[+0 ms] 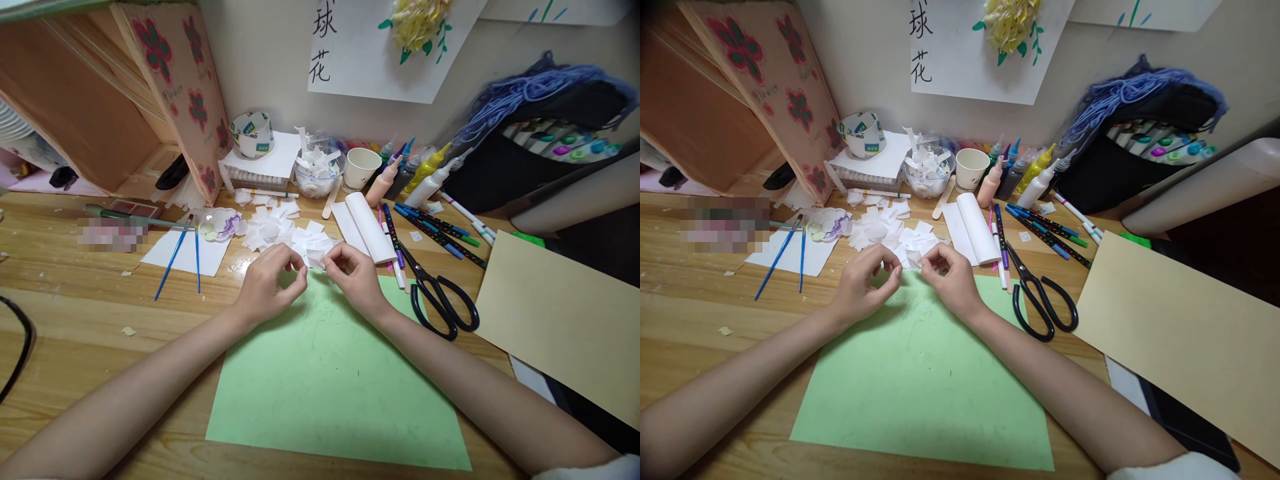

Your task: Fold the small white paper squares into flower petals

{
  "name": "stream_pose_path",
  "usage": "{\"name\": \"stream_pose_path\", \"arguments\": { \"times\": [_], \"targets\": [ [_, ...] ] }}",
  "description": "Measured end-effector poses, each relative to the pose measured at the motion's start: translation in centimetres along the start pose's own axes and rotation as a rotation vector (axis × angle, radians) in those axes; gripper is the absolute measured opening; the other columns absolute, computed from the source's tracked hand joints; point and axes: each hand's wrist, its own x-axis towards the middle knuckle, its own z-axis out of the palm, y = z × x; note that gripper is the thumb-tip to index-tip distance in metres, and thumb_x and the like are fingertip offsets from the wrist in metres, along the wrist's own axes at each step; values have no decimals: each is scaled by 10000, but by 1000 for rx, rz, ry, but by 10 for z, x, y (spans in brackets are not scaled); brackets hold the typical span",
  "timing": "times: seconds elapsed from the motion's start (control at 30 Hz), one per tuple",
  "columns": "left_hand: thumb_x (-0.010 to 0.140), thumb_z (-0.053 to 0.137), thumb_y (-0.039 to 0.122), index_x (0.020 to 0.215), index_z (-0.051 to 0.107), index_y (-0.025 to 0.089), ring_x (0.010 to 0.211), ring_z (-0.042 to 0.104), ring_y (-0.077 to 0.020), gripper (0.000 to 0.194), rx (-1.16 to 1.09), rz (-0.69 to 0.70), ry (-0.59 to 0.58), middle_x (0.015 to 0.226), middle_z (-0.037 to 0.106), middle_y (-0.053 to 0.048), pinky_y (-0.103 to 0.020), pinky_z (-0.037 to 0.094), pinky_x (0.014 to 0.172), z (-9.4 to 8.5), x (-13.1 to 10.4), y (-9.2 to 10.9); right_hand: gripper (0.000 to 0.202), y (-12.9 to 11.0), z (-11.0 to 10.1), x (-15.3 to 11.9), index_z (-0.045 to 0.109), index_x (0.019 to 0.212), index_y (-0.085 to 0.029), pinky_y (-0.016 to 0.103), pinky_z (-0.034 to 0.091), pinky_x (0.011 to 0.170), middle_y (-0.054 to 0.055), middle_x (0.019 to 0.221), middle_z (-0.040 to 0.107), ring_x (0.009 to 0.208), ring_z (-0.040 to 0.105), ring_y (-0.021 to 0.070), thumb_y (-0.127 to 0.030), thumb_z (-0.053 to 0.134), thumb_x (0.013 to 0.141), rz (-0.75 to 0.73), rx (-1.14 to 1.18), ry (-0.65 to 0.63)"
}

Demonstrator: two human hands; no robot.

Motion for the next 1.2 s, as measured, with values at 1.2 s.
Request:
{"name": "stream_pose_path", "arguments": {
  "times": [1.2],
  "targets": [
    [815,450,167,613,408,168,578,393,-104,206,26,30,-207,577,417,28,-243,283,566,0,-2,-1,161,-11,4,-5,518,734,-188,262,353,626,-4,696,511,676,460,129,-258,501,878,-213,-309,-184]
  ]
}}
